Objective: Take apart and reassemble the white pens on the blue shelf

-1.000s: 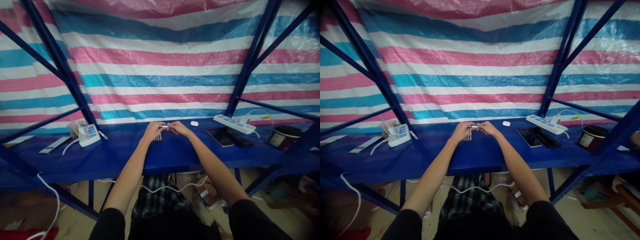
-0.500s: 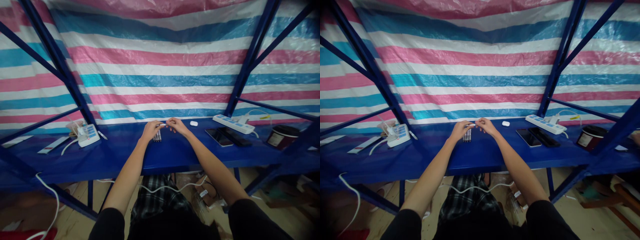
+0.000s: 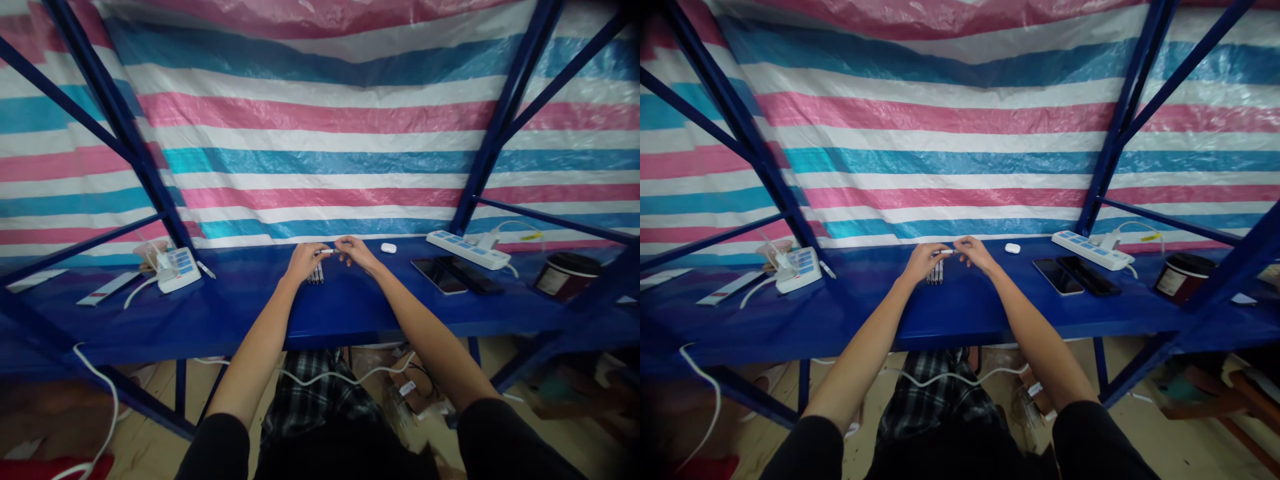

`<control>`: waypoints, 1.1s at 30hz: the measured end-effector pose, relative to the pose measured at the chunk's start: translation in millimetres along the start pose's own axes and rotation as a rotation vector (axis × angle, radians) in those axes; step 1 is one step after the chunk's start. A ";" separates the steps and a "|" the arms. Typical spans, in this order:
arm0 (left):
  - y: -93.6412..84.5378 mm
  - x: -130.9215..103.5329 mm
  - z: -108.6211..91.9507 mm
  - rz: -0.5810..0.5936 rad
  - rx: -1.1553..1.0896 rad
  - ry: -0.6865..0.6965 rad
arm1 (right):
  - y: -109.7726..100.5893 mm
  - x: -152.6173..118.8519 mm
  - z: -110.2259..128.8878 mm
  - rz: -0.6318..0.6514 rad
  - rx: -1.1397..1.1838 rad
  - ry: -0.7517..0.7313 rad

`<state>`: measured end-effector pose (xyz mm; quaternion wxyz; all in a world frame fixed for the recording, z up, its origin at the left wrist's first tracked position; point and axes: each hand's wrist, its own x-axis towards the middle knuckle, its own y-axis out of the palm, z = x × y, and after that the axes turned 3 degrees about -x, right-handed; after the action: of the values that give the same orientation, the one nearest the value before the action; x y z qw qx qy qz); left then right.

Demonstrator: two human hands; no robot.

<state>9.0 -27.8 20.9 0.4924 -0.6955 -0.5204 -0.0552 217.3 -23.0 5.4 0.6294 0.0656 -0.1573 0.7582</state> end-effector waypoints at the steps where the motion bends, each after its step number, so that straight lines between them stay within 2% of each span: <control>1: -0.1 0.0 0.0 -0.001 -0.014 -0.002 | -0.4 0.1 -0.6 0.007 -0.009 0.014; 5: 0.2 0.2 1.2 -0.013 0.020 -0.016 | -1.1 1.0 -3.0 -0.001 0.014 -0.051; 9: 2.0 0.1 3.9 0.032 0.135 0.017 | -1.0 2.5 -6.0 0.018 0.007 0.016; 12: 3.3 -0.4 5.8 0.055 0.208 0.008 | -1.1 3.8 -8.3 0.008 -0.004 -0.007; 17: 3.5 -1.5 6.0 0.062 0.198 0.018 | -2.2 4.2 -9.9 0.002 -0.008 0.040; 21: 3.0 -2.4 4.1 0.068 0.211 0.007 | -3.2 4.1 -9.3 -0.002 -0.004 -0.006; 26: 4.5 -3.6 1.6 0.071 0.222 -0.024 | -2.9 6.0 -12.9 0.033 0.016 0.016; 33: 2.5 -5.1 -1.8 0.068 0.243 -0.035 | -6.9 11.9 -18.2 -0.062 -0.069 -0.108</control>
<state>9.4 -32.5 17.3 0.5653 -0.6488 -0.5080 0.0373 223.5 -5.0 -7.1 0.6449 0.0893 -0.2152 0.7279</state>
